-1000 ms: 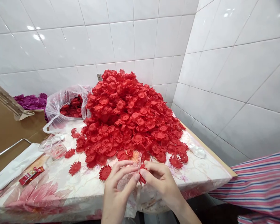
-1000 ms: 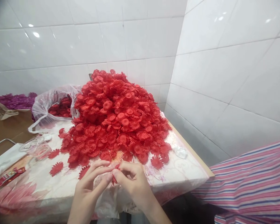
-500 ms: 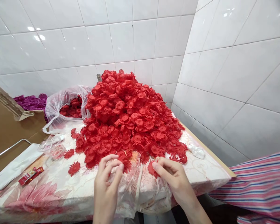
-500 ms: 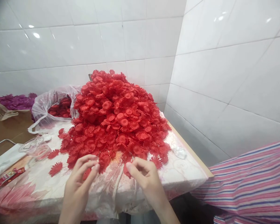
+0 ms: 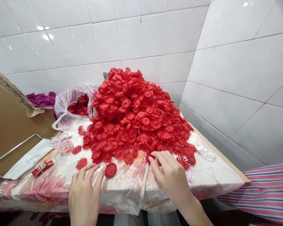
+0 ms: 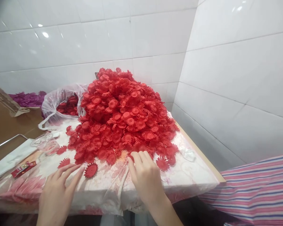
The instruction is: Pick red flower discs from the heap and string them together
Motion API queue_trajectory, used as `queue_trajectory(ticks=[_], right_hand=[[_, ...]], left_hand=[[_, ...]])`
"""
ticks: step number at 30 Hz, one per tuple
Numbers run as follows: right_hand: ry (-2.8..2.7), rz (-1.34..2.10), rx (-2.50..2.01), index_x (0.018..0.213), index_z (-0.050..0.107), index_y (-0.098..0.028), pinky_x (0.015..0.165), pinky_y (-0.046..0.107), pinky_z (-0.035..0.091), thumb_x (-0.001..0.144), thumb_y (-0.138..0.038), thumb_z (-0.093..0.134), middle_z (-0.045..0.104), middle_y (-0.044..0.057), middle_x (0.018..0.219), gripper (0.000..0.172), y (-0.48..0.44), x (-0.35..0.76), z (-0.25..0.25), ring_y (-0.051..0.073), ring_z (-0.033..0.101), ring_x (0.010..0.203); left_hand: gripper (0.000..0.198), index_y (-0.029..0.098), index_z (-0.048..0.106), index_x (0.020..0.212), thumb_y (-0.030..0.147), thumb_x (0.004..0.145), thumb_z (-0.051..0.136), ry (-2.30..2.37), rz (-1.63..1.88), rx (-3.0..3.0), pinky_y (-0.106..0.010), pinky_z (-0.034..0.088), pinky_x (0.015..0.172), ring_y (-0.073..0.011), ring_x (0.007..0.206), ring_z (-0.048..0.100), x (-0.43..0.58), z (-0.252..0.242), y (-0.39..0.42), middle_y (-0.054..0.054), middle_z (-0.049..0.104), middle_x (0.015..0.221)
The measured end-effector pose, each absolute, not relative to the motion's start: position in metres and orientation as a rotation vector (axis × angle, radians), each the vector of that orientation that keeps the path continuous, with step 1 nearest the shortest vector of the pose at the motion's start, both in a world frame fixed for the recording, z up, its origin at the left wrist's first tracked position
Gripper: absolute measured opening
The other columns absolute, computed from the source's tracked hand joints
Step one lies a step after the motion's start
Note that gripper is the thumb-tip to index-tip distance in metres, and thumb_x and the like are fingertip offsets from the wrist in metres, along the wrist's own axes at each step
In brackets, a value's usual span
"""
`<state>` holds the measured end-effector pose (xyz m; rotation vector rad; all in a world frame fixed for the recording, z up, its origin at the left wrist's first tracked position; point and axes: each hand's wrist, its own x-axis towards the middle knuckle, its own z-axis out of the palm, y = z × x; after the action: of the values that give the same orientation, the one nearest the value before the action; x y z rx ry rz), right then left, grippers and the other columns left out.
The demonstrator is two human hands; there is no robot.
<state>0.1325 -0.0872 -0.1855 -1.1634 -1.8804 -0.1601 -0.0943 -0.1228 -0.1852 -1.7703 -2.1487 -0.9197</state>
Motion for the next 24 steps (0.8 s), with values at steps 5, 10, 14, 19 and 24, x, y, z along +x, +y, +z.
queue_trajectory(ticks=[5,10,14,19,24], right_hand=[[-1.879,0.059,-1.084,0.08,0.058,-0.014,0.057,0.028,0.037,0.09,-0.012,0.044,0.057,0.005,0.065,0.017,-0.1,0.123,-0.184,0.017,0.05,0.059],[-1.865,0.644,-1.061,0.071,0.056,-0.017,0.056,0.025,0.037,0.088,-0.021,0.05,0.054,0.001,0.061,0.019,-0.112,0.109,-0.18,0.014,0.051,0.058],[-1.669,1.148,-0.978,0.074,0.058,-0.018,0.056,0.022,0.039,0.084,-0.034,0.058,0.054,-0.001,0.064,0.019,-0.118,0.102,-0.174,0.012,0.051,0.06],[-1.295,1.466,-0.837,0.075,0.06,-0.018,0.057,0.02,0.04,0.08,-0.038,0.063,0.055,-0.002,0.067,0.021,-0.117,0.108,-0.172,0.011,0.052,0.062],[-1.175,1.631,-0.731,0.073,0.062,-0.018,0.056,0.02,0.042,0.075,-0.039,0.07,0.054,-0.002,0.064,0.023,-0.114,0.116,-0.174,0.01,0.051,0.058]], left_hand=[[0.033,0.021,0.071,0.085,0.049,0.078,0.054,-2.208,-1.084,-1.905,-0.047,0.044,0.086,-0.0317,0.097,0.057,-0.093,-0.198,-0.126,-0.011,0.068,0.097],[0.012,0.023,0.066,0.087,0.031,0.081,0.058,-2.147,-1.597,-1.971,-0.032,0.049,0.073,-0.0205,0.079,0.063,-0.055,-0.185,-0.136,-0.003,0.069,0.087],[0.003,0.023,0.068,0.078,0.024,0.076,0.066,-1.921,-2.117,-1.952,-0.026,0.05,0.068,-0.0163,0.07,0.063,-0.025,-0.175,-0.146,-0.001,0.069,0.076],[0.01,0.022,0.073,0.078,0.028,0.071,0.073,-1.989,-2.424,-2.081,-0.024,0.054,0.062,-0.0153,0.066,0.063,-0.016,-0.168,-0.148,-0.003,0.069,0.08],[0.017,0.02,0.075,0.074,0.035,0.066,0.076,-2.105,-2.555,-2.017,-0.025,0.056,0.06,-0.0167,0.066,0.064,-0.014,-0.164,-0.148,-0.006,0.071,0.079]])
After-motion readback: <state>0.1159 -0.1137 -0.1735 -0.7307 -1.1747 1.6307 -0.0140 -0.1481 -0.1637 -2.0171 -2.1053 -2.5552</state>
